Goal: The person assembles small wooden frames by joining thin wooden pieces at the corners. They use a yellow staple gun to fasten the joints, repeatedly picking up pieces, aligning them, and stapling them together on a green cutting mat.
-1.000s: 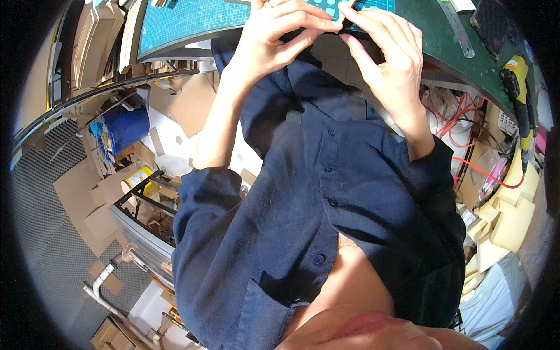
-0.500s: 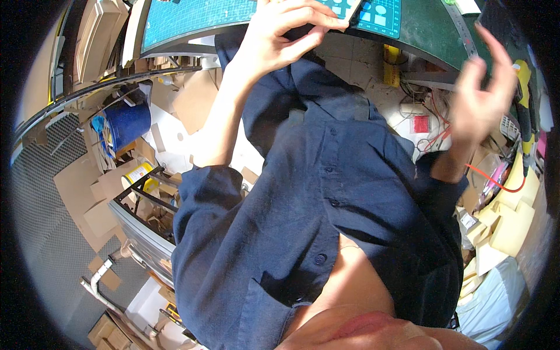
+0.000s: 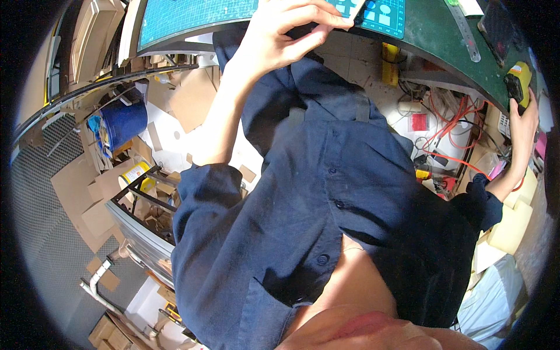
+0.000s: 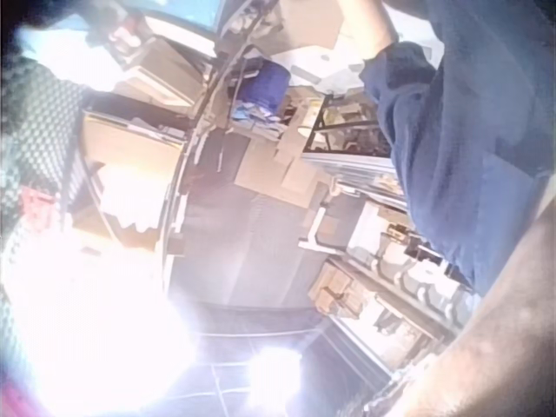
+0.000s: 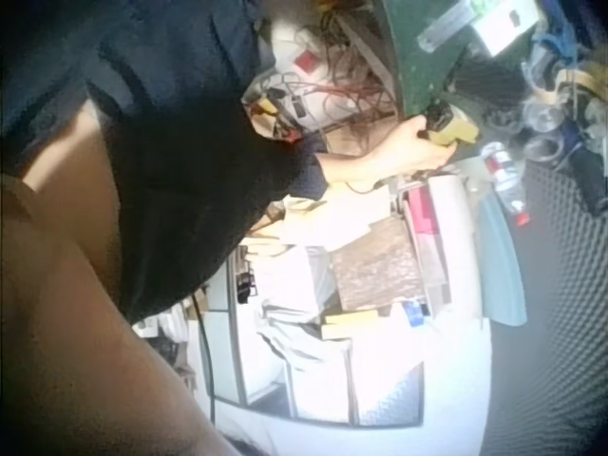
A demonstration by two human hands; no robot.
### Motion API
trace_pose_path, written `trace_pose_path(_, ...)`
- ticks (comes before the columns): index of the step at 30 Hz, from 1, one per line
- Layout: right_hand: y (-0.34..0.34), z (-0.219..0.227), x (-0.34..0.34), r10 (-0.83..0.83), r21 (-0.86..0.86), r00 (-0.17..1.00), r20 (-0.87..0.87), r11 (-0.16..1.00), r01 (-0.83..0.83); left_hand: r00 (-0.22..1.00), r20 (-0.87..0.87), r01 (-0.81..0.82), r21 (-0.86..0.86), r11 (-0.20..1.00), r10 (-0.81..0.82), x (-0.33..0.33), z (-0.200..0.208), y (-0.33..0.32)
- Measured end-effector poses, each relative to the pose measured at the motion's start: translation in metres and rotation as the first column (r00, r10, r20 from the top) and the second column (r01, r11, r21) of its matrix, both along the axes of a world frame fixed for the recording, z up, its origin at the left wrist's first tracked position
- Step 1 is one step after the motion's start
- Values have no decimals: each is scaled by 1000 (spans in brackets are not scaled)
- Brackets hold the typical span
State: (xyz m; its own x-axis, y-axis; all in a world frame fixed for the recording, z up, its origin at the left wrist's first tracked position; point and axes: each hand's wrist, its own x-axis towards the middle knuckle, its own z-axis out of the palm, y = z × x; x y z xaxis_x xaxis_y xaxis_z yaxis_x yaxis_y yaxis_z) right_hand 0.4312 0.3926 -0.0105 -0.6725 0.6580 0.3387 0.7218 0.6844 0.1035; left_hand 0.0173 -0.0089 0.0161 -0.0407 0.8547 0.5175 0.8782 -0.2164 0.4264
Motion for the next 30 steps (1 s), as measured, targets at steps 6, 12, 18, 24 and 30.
trace_pose_path(6, -36, 27, 6, -22, -115, 984, -176, 993, 2, 994, 104, 23, 139, 990, -37, -1, -21, 6)
trace_pose_path(12, -112, 81, 28, 270, 79, 963, -10, 960, -269, 1000, -28, 9, 153, 988, -5, -1, -11, 9)
trace_pose_path(18, -165, 33, 38, -120, -590, 896, -427, 788, -176, 995, 86, 27, 200, 979, -45, -2, -18, 12)
trace_pose_path(24, -222, -69, -37, -63, -655, 779, -624, 585, -477, 999, -18, 32, 164, 986, -30, 0, -8, 12)
trace_pose_path(30, -252, -45, -137, -67, -586, 597, -799, 306, -750, 999, 12, 45, 169, 985, -48, -3, -9, 12)
